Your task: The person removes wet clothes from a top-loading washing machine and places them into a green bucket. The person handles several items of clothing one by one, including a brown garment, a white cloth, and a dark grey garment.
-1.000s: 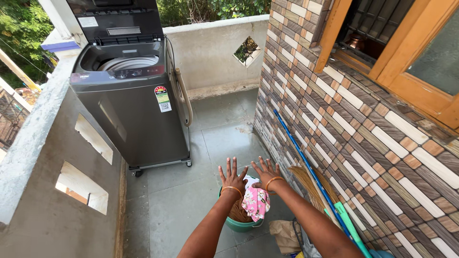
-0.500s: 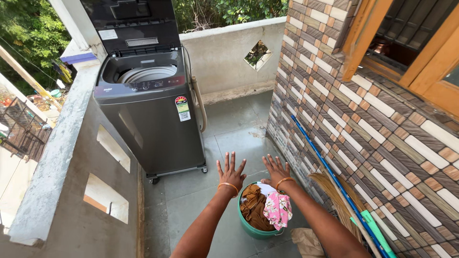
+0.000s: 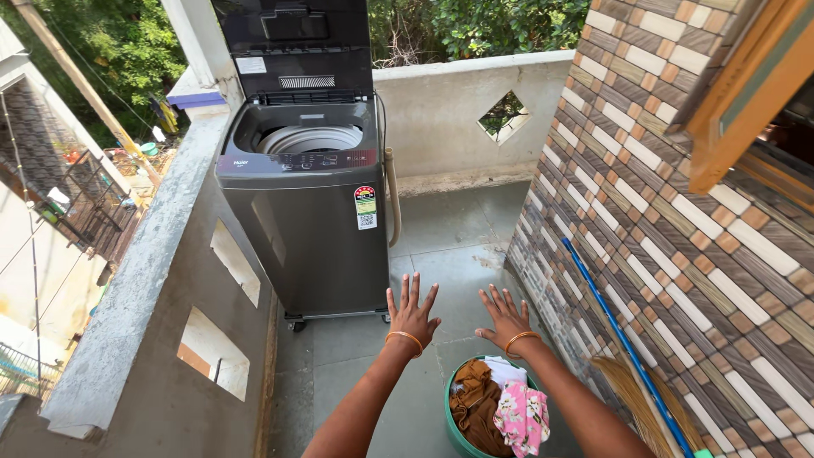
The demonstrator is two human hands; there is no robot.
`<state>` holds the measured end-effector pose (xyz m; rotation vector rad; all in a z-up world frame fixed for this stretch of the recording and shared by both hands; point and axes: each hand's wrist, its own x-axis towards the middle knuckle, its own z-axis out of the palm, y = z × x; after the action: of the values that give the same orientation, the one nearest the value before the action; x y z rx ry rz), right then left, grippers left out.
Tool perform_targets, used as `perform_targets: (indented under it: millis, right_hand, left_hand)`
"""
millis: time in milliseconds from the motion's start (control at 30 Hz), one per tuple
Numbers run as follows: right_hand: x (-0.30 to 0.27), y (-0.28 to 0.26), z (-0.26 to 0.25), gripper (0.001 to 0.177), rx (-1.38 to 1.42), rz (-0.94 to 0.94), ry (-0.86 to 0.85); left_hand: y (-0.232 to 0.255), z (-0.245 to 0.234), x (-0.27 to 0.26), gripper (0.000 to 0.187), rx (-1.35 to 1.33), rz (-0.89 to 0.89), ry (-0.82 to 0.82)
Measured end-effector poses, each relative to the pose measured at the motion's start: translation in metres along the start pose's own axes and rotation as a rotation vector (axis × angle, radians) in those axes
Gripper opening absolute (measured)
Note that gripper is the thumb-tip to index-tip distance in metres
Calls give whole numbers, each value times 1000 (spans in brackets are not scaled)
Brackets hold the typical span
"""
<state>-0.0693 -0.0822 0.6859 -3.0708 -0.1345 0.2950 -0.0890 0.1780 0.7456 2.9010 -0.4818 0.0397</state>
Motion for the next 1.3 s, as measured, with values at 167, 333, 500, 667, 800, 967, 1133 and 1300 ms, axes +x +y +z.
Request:
perform_targets:
  millis: [167,333,500,667,800,967,1133,1300]
  right_hand:
    - [41,-3,-21,99,-31,-77,17]
    - [92,4,-60,94,-5,-163,127]
    - [140,-5,-105,93,26,-241,228]
    - [182,-30,-129,93,99,-292,312]
    - [206,-50,-141,92,137,-332,341]
    - [225,-78,-154,92,169,-297,329]
    - [241,-114,-163,90,134,-276,315]
    - [255,-156,-167,88,132,-261,315]
  left_hand:
    - [-24,-8,44,75,8,-31,-5]
    - [-57,-37,94,77,63,-47,145]
    - [-89,-69,127,79,36,-195,208]
    - [-119,-83,148,81,-5,-302,258]
    - [-144,-85,156,82,-18,-295,327]
    - [-173,-92,165,81,-26,-277,309]
    - [-207,-105,171,80,-25,-271,264]
    - [-248,-112,177,81,5,-238,228]
